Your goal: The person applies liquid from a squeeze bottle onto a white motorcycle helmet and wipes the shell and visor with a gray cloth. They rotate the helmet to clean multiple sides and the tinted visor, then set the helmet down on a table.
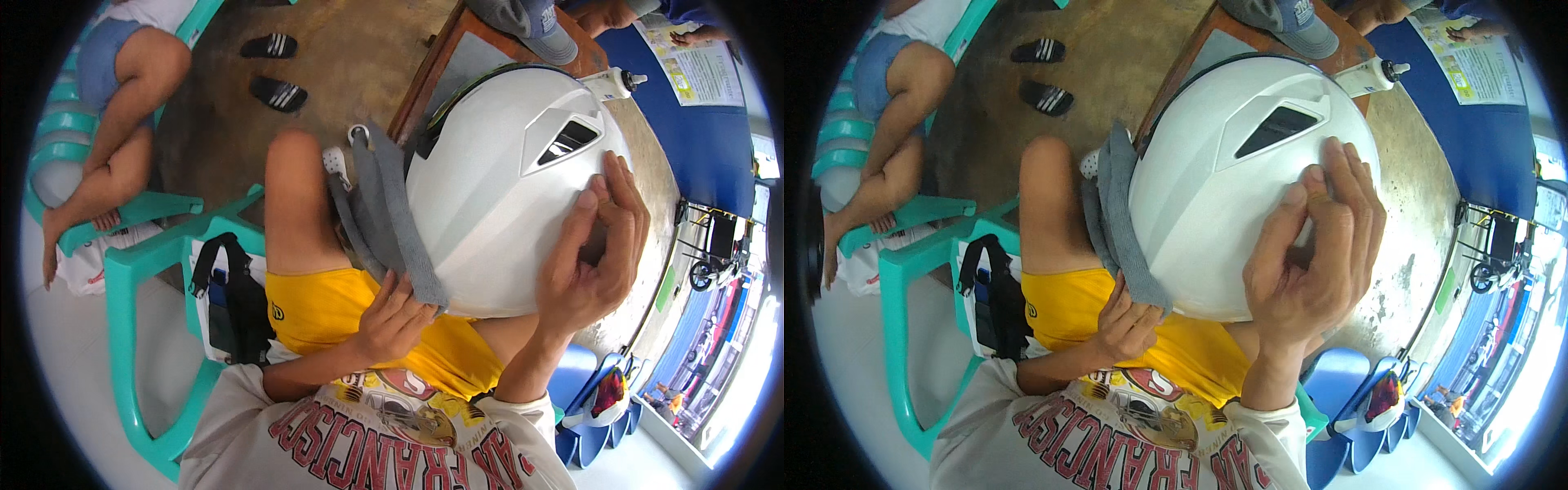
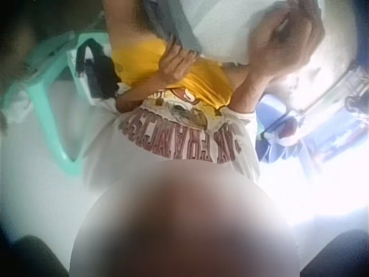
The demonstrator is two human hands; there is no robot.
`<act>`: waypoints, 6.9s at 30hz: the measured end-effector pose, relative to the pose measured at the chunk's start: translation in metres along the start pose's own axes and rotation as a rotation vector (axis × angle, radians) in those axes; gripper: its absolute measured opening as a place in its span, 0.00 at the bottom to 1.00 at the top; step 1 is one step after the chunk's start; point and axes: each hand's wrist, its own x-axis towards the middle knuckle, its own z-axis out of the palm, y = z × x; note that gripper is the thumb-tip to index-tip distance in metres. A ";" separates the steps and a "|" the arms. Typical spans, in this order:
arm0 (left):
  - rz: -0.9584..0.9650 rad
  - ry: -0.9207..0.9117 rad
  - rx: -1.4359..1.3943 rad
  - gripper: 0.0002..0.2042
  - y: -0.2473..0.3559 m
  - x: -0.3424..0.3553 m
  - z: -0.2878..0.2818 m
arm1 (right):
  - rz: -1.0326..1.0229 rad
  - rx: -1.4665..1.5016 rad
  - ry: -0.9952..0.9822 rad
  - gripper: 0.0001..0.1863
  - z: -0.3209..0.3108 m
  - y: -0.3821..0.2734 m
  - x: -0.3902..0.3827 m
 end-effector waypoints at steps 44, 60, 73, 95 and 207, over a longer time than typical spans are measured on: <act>0.027 -0.124 -0.001 0.25 0.013 0.131 -0.066 | 0.000 0.223 -0.064 0.19 -0.014 0.010 0.005; 0.100 -0.178 0.092 0.20 0.034 0.013 -0.006 | 0.080 0.348 -0.081 0.55 -0.014 0.018 0.001; 0.006 -0.116 0.074 0.22 0.039 0.137 -0.042 | 0.091 0.563 -0.128 0.56 -0.020 0.031 0.000; 0.109 -0.094 0.291 0.24 0.051 0.102 -0.034 | 0.034 0.561 -0.105 0.50 -0.021 0.033 0.002; -0.072 0.038 -0.269 0.46 -0.003 0.121 -0.024 | 0.085 0.375 -0.072 0.48 -0.015 0.020 -0.002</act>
